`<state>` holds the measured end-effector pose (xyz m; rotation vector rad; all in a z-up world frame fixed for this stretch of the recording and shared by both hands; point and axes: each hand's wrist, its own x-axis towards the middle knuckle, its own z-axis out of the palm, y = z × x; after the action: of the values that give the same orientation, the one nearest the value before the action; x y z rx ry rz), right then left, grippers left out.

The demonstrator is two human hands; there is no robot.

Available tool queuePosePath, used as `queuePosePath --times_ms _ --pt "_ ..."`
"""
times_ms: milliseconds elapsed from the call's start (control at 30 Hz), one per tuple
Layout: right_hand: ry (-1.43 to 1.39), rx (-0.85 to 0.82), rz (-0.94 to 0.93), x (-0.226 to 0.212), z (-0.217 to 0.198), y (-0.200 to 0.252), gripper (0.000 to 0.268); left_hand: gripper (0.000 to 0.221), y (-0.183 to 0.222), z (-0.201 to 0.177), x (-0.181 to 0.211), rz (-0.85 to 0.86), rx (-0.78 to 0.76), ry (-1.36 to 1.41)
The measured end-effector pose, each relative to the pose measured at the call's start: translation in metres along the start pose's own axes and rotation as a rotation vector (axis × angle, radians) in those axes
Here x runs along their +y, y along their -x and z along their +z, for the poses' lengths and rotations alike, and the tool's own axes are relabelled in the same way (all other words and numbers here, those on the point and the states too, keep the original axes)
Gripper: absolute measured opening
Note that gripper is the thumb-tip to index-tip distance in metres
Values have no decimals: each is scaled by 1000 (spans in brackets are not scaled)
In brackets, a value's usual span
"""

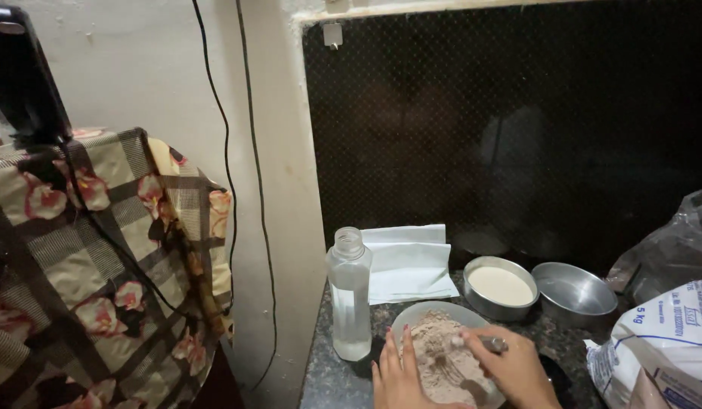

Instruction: The recorder prepares cake batter by measuring and mixing ingredients.

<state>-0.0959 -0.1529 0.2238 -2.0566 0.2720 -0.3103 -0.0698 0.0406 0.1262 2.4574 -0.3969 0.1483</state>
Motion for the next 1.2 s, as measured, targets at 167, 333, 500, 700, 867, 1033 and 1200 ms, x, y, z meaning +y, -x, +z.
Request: queuePosePath --times_ms 167,333,500,700,867,1033,1200 --pt "41 -22 111 33 -5 -7 26 151 -17 35 -22 18 62 27" --pt "123 38 107 59 -11 -17 27 163 -4 -2 3 15 11 18" --pt "135 127 15 66 -14 -13 29 165 8 -12 9 24 74 55" --pt "-49 180 -4 24 8 -36 29 168 11 -10 8 45 101 20" --pt "-206 -183 -16 25 27 -42 30 168 4 0 -3 63 69 -2" --pt "135 -315 112 16 -16 -25 28 169 9 -14 5 36 18 33" --pt "230 -35 109 21 -43 -5 32 169 15 -22 13 38 28 15"
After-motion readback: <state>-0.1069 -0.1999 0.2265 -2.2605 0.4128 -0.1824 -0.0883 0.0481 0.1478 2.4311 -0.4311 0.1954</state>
